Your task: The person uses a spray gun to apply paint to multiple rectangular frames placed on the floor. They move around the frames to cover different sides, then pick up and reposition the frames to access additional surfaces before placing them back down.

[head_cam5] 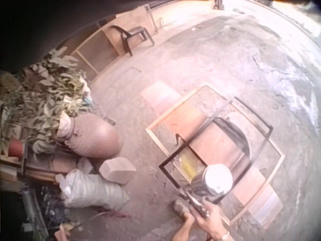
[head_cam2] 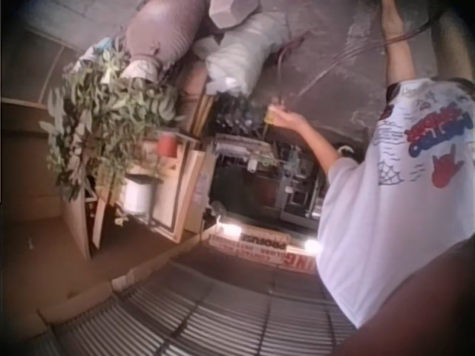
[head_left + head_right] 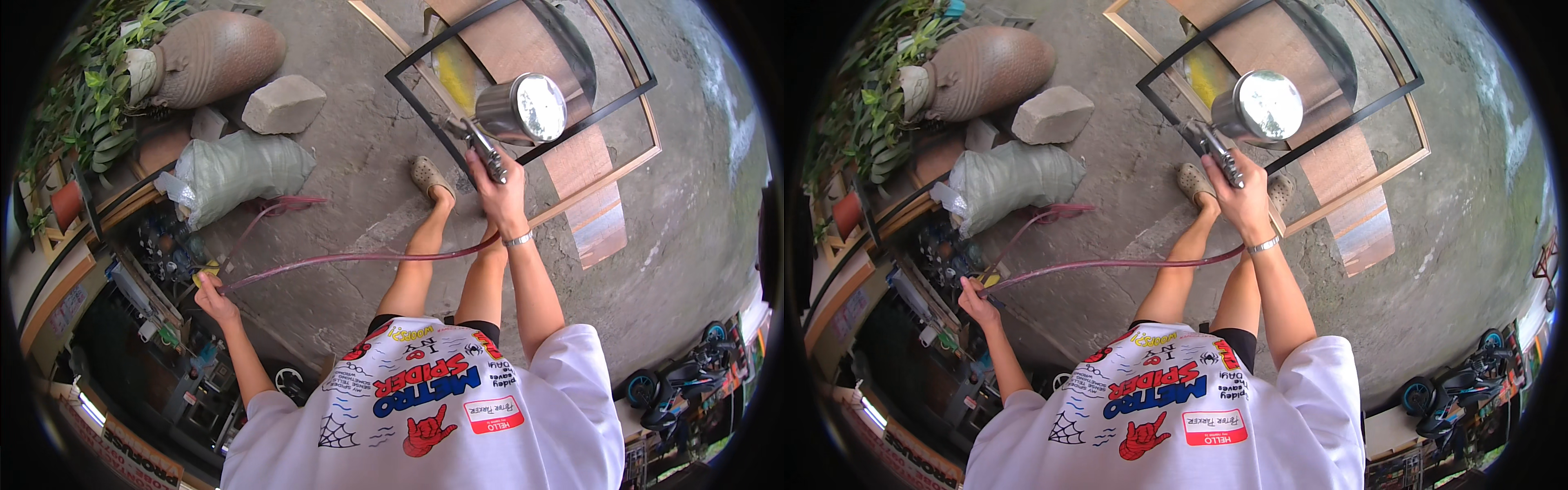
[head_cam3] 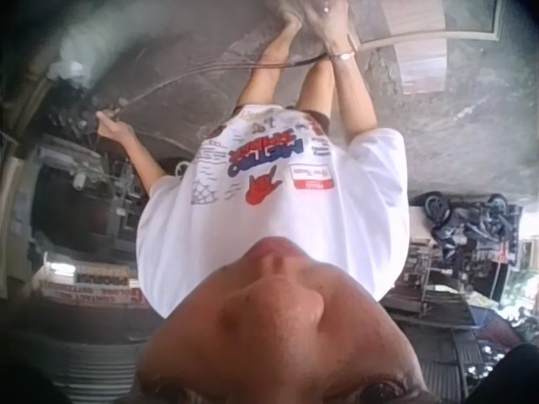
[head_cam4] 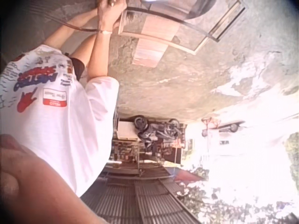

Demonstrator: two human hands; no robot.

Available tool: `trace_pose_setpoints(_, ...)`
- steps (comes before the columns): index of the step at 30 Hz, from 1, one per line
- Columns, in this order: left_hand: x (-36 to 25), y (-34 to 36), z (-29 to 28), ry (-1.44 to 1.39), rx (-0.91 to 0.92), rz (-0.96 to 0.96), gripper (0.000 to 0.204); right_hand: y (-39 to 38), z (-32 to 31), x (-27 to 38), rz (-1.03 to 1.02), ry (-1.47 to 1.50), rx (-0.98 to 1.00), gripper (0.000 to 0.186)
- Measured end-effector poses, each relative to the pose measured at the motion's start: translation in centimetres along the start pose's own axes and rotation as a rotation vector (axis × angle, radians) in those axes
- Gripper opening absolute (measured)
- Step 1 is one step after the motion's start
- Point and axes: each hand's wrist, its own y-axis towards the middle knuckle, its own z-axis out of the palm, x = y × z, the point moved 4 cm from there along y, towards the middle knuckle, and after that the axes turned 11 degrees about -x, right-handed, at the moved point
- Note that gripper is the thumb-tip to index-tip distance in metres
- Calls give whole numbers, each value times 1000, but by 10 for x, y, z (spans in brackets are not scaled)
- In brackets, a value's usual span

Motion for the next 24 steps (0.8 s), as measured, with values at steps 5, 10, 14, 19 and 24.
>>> trace_pose_setpoints(5,10,25,9,102,60,91,55,-18,10,31,-50,-36,151,25)
trace_pose_setpoints(10,-1,21,50,98,163,79,54,59,-13,1,-16,-100,-35,31)
trace_pose_setpoints(14,-45,8,89,107,289,86,52,150,-66,-15,55,-143,-287,44)
trace_pose_setpoints(19,-97,-4,157,114,390,127,49,251,-129,-33,122,-163,-389,47)
trace_pose_setpoints(24,-144,-15,218,52,472,175,46,331,-179,-29,85,-191,-522,57)
